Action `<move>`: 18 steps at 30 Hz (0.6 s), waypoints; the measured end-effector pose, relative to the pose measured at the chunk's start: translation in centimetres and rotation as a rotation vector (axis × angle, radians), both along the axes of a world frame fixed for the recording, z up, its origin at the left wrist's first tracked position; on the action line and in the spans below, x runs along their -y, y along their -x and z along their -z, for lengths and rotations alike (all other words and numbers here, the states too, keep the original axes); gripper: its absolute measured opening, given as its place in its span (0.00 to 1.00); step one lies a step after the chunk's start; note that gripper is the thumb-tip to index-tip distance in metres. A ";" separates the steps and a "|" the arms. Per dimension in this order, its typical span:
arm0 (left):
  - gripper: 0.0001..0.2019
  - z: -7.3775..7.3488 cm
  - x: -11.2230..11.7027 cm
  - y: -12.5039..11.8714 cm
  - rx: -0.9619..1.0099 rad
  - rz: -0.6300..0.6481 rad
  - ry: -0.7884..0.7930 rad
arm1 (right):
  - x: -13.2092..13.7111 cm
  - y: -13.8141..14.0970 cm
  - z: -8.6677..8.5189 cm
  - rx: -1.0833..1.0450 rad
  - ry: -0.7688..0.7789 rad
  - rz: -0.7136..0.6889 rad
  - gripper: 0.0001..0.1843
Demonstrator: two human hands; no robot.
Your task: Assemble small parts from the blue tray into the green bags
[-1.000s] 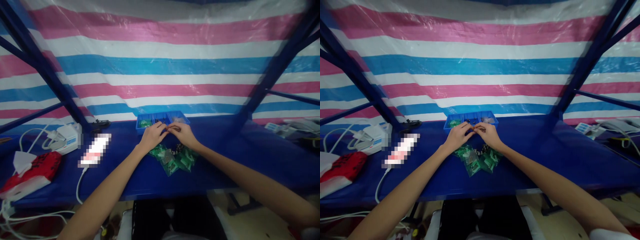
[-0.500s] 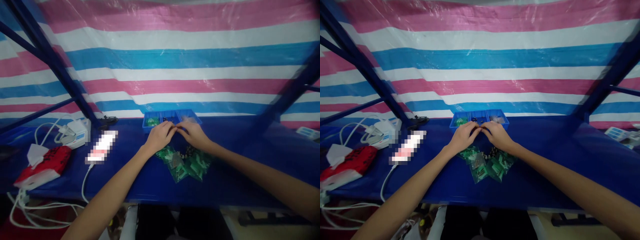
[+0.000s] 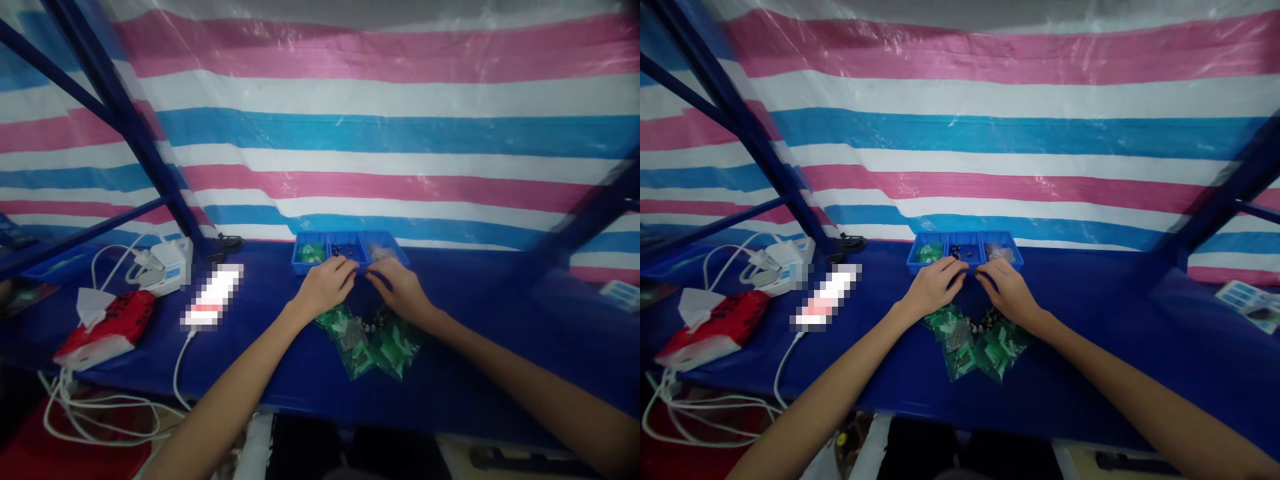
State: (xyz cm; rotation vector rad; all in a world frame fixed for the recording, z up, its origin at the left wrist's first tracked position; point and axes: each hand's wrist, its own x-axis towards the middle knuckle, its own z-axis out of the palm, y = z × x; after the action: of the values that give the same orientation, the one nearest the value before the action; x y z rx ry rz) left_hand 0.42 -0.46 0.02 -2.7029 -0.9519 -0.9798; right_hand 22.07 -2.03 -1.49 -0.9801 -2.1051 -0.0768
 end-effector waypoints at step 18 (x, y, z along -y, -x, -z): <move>0.08 0.7 -0.7 0.1 0.013 0.105 0.027 | 0.5 1.2 0.6 0.046 0.113 -0.001 0.11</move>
State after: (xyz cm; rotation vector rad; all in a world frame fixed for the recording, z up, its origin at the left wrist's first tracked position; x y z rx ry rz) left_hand 0.35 0.25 -0.71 -2.7982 -0.8386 -1.0116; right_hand 20.91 -2.51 -2.05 -1.0529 -2.1715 0.0213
